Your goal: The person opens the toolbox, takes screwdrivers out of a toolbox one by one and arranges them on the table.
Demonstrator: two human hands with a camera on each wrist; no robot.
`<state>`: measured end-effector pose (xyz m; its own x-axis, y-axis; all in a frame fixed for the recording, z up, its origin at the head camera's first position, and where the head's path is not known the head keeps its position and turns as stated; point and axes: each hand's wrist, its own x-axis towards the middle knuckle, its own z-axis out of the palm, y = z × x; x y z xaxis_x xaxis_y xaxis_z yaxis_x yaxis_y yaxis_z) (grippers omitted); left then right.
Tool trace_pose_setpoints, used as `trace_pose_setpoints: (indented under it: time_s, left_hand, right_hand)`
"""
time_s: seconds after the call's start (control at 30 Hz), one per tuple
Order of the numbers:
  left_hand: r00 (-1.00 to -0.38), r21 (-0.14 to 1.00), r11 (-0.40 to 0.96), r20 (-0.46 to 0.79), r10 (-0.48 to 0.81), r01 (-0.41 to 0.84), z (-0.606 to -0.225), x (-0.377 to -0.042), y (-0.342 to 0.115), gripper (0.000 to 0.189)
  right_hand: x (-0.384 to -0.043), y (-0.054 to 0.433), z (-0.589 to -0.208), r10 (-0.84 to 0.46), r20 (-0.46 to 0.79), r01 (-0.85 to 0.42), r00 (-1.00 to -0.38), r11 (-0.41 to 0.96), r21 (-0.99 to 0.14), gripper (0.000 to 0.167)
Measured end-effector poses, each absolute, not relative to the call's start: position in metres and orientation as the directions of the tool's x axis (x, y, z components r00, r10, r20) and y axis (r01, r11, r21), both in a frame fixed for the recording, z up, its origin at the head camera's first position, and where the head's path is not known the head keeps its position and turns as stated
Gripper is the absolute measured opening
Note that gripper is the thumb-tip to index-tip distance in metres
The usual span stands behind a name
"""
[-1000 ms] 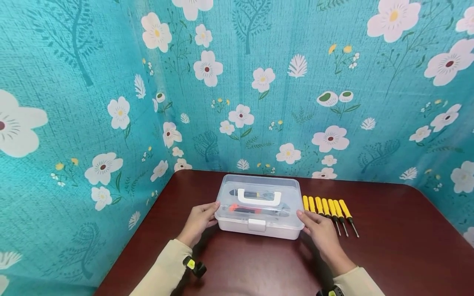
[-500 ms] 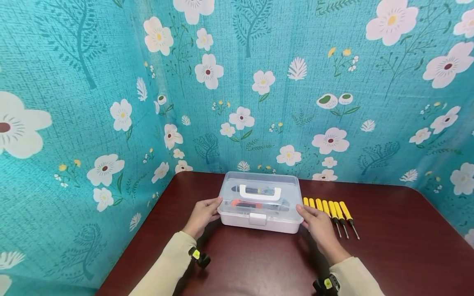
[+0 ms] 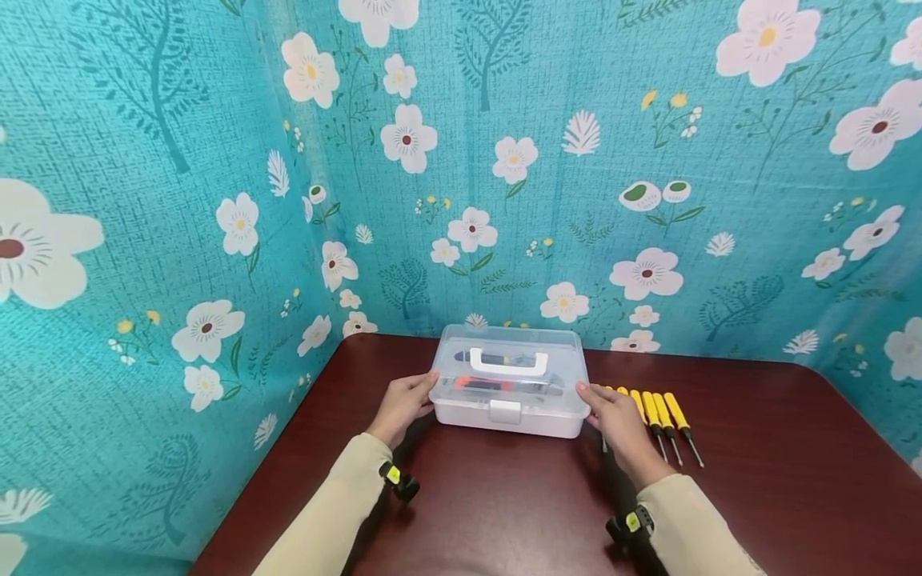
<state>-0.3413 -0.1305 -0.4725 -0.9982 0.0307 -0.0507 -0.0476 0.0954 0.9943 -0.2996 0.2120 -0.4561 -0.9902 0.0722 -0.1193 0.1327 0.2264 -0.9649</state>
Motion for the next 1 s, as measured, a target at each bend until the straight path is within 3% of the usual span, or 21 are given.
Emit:
trace_pose_setpoints:
  time_s: [0.63,1.0]
  left_hand:
    - [-0.998,0.993,0.098,-0.069,-0.016,-0.07,-0.472,-0.37,-0.122,0.059]
    - [-0.996,0.988,0.127,-0.08,-0.029,-0.083,-0.472,-0.383,-0.119,0.069]
  right_hand:
    - [-0.336,0.216,-0.46,0.06,-0.123,0.13,-0.991,0.145,-0.981,0.074]
    - [-0.346,0.215,-0.46,0.061,-0.104,0.113,-0.993,0.17,-0.979,0.075]
